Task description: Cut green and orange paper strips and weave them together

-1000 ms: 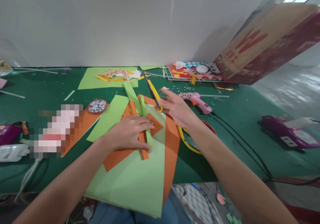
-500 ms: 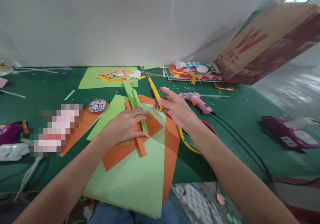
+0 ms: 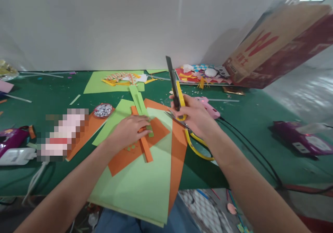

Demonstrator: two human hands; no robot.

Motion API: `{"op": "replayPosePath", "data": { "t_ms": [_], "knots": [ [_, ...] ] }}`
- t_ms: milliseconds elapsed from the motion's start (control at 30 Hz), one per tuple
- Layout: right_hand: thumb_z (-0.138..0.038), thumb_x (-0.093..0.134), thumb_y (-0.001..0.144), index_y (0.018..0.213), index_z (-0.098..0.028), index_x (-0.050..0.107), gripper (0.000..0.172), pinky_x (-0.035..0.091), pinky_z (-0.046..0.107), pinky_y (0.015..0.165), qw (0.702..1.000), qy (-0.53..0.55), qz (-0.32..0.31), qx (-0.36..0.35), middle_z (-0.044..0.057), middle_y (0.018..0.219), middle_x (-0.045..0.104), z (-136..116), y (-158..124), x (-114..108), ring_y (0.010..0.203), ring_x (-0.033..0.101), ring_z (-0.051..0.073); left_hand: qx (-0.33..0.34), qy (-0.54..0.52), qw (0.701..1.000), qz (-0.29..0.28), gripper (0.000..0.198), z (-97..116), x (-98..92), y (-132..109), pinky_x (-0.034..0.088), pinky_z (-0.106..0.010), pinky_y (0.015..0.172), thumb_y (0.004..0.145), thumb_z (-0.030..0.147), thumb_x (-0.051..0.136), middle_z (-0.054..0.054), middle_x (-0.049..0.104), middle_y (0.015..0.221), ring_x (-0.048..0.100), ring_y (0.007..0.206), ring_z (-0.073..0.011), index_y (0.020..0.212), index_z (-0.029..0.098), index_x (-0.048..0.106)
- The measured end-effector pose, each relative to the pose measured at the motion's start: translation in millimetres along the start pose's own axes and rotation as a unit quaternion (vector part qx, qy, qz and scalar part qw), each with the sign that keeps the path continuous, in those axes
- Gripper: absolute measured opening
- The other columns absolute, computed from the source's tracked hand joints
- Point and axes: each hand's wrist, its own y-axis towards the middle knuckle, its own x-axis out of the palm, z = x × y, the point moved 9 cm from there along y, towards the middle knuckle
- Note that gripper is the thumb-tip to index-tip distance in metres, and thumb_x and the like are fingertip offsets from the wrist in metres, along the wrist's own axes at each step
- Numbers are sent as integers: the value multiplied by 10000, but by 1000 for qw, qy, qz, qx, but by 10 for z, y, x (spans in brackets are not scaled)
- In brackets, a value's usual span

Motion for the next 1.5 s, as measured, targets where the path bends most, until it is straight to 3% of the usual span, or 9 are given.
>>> {"op": "replayPosePath", "data": {
  "t_ms": [67,200,467,567,767,967,1167,1367,1500],
  "knots": [
    [-241,577,669,1037,-199,590,371,416,262,590,991,-133,22,-5,2,838,598,-24,-128,-85,694,538,140,-3,14,1000,-5,269,1,11,-16,503,-342,915,887,367,561,-79,666,1190,605,1129,-236,1025,178,694],
    [-406,497,845,1104,-196,621,357,467,364,859,927,-363,32,-86,89,1127,662,-79,-439,-168,1029,603,243,19,39,999,-30,291,54,49,-36,490,-318,939,920,341,511,-83,636,1234,588,1159,-224,1065,158,685],
    [-343,405,944,1121,-146,645,357,537,341,723,759,-612,-17,-223,109,924,701,-13,-1002,-119,825,667,218,37,39,998,-44,378,107,75,-58,471,-305,978,949,374,445,-70,582,1289,552,1203,-202,1183,150,639],
    [-344,373,957,1093,-144,653,371,532,331,677,719,-647,-25,-253,103,863,698,-35,-1137,-80,758,658,207,38,30,997,-56,392,125,90,-71,473,-311,978,940,384,461,-74,576,1296,552,1204,-209,1196,141,632],
    [-363,346,961,1106,-171,651,388,513,363,694,696,-674,20,-248,101,874,692,-24,-1210,-146,761,649,220,31,9,998,-60,418,128,70,-83,442,-291,1007,930,420,471,-59,558,1322,531,1227,-198,1224,159,614],
    [-333,352,963,1099,-128,660,394,496,363,679,669,-697,32,-256,105,818,675,-46,-1148,-20,756,639,234,48,-23,997,-57,617,150,60,-102,420,-319,1033,844,572,529,-75,521,1367,496,1262,-227,1319,178,527],
    [-308,360,965,1081,-128,660,369,487,357,660,684,-683,2,-257,108,817,676,-37,-1148,120,728,636,228,106,-14,994,3,292,221,-25,-107,499,-292,948,951,305,456,-74,662,1197,619,1114,-195,1074,158,677],
    [-308,387,959,1094,-145,651,339,481,333,664,689,-676,-13,-260,88,804,663,-59,-1170,252,723,627,208,131,10,988,86,373,227,-145,-140,571,-286,774,981,235,346,-77,732,1019,701,908,-191,910,153,703],
    [-288,403,952,1107,-129,646,329,486,339,693,685,-677,-35,-266,87,793,660,-65,-1202,330,726,628,207,111,-23,987,113,379,208,-186,-147,563,-282,790,987,279,341,-72,737,995,700,901,-186,920,158,694]
  ]
}}
